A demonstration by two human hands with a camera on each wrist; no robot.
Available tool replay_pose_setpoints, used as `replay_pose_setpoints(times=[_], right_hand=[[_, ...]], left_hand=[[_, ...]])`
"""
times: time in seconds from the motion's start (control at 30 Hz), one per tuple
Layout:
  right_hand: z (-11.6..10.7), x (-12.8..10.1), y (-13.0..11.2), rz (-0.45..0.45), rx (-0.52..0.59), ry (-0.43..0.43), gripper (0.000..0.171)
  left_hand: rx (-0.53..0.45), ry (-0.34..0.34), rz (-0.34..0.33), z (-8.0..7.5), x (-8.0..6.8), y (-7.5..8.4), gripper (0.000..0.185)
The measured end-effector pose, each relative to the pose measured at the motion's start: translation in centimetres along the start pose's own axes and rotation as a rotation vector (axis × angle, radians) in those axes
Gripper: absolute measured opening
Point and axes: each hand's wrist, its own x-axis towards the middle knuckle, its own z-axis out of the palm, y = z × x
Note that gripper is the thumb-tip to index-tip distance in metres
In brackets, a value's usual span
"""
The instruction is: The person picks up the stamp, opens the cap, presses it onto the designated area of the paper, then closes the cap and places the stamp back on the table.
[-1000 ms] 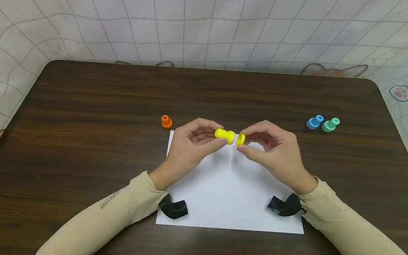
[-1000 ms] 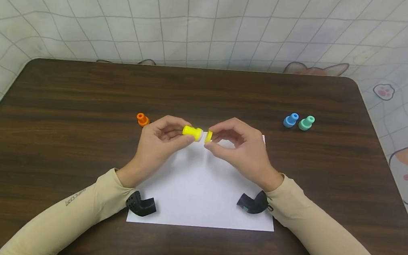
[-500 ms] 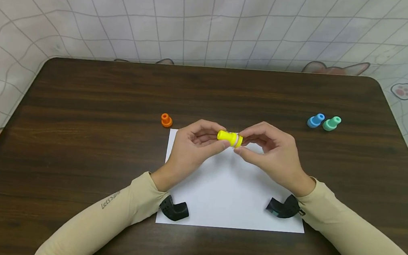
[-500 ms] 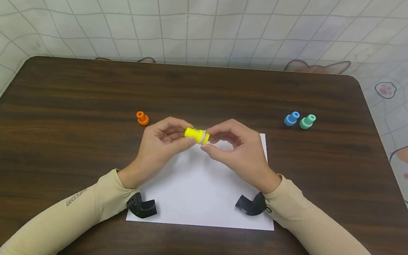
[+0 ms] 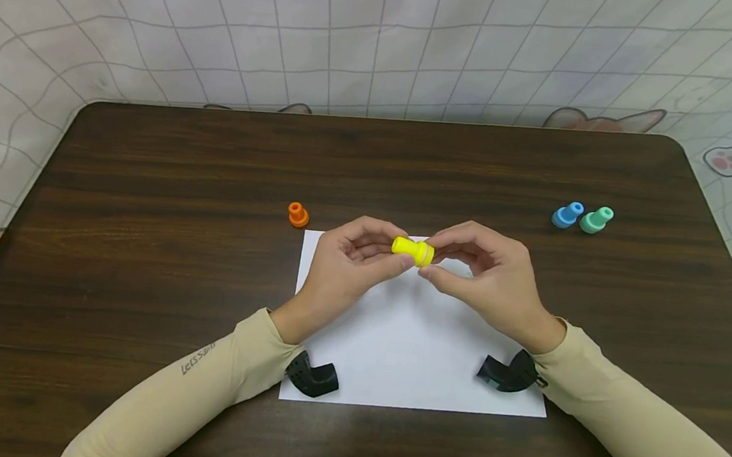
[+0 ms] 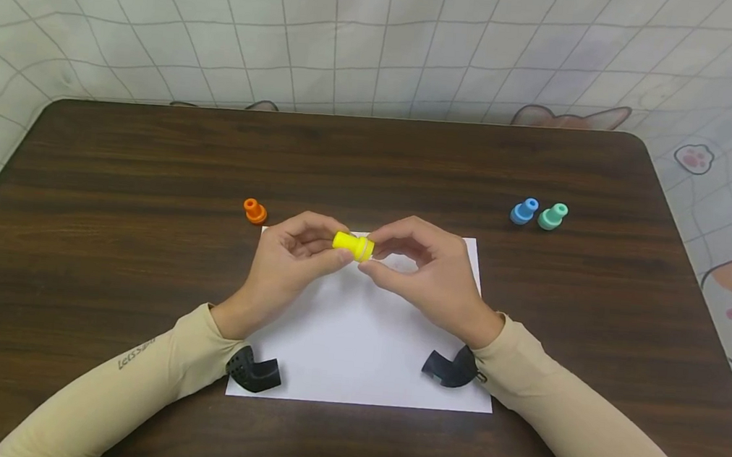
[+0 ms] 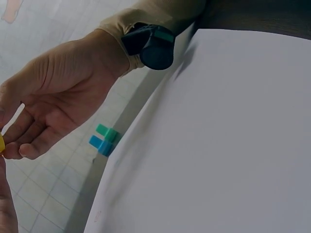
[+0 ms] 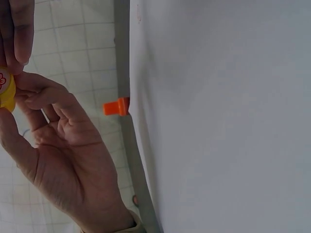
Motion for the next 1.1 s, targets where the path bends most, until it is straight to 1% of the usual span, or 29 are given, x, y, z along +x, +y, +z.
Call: replay_pose_setpoints(times=[0.27,0.5,0.67,0.87,1.0,1.1], right_hand=[[-0.16,0.06,-0.30,0.011,0.006,-0.008,0.041],[-0.40,0.13,-0.25,0.054,-0.007,-0.058,0.046],[-0.59,0.23,-0.11,0.022,-0.078,-0.081,0.047],[-0.52,0.09,-0.42,-0.005,-0.204,-0.112,0.044],[-0.39,0.05,-0.66,-0.012,-0.262,-0.122,0.043],[-0.29,0.16,-0.80,-0.018,-0.298,-0.138,0.041]], left_hand=[[0.006,0.009,-0.012,0.16,0.20,0.13,0.030],[0.017,0.006,-0.022,0.21,0.08,0.28,0.029],[0.081,-0.021,-0.032,0.13,0.08,0.20,0.028],[0.169,-0.071,-0.043,-0.04,0.23,-0.02,0.027],[0.181,-0.114,-0.038,-0.25,0.35,-0.03,0.028],[0.179,-0.133,-0.040,-0.44,0.40,0.11,0.028]])
